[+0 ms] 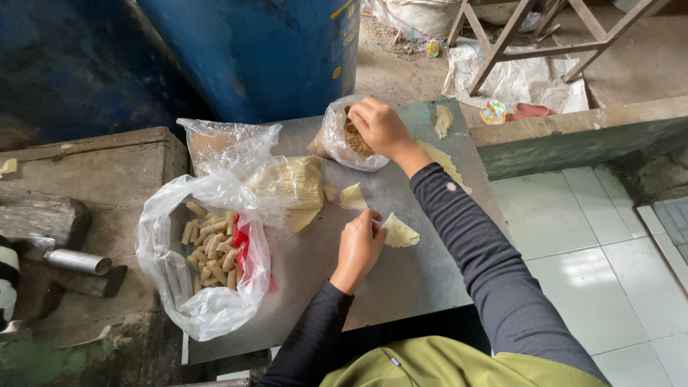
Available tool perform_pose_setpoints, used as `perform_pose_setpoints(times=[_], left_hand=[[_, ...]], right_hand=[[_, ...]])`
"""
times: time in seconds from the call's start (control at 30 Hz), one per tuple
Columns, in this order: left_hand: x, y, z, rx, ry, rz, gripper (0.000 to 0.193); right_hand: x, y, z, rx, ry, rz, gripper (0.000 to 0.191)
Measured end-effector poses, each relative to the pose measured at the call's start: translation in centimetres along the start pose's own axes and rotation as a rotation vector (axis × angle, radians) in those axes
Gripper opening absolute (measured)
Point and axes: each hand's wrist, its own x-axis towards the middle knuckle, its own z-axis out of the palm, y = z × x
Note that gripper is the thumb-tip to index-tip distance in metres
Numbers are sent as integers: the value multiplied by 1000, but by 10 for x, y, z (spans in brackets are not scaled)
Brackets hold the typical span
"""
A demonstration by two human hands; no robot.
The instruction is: The person sits at a metal table and folds thin dough wrappers one at a time into closed triangular parcels, pressing the seams by hand and stacking the finished parcels on the table. Near the end, the person uses a small stick to scoop brown filling from a plastic-lined bag onto a folded wrapper.
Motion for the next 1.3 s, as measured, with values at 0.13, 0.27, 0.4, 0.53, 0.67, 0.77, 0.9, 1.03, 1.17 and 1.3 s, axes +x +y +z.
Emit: perform_pose_setpoints(times=[0.13,0.27,0.4,0.53,0.67,0.77,0.9,1.03,1.17,1.3], left_hand=[[1,1,-2,-25,-12,-10,26],[1,2,-5,-40,-34,-41,28],[1,4,-7,-43,-37,-38,28],[1,4,-8,-59,-58,-68,28],[1,6,-11,-82,-61,-75,28],[1,8,-14,-97,-62,-76,27],[0,7,-16,-144,-76,-101,25],[-2,5,-15,-135,-68,-89,27],[-3,4,-14,-117,-75,-94,29],[-1,3,-14,-137,-93,-118,29]], right_hand=[[-19,3,1,70,208,108,13],[-32,13,10,283,333,453,19],[-41,23,13,551,393,656,23],[-40,27,11,675,420,762,24],[-41,30,3,804,463,824,23],[-48,30,-13,965,493,847,21],[-85,20,-45,1144,509,854,20],[-151,-9,-70,1154,489,857,22],[-213,-45,-72,1067,468,985,20],[-251,-73,-64,896,421,957,23]])
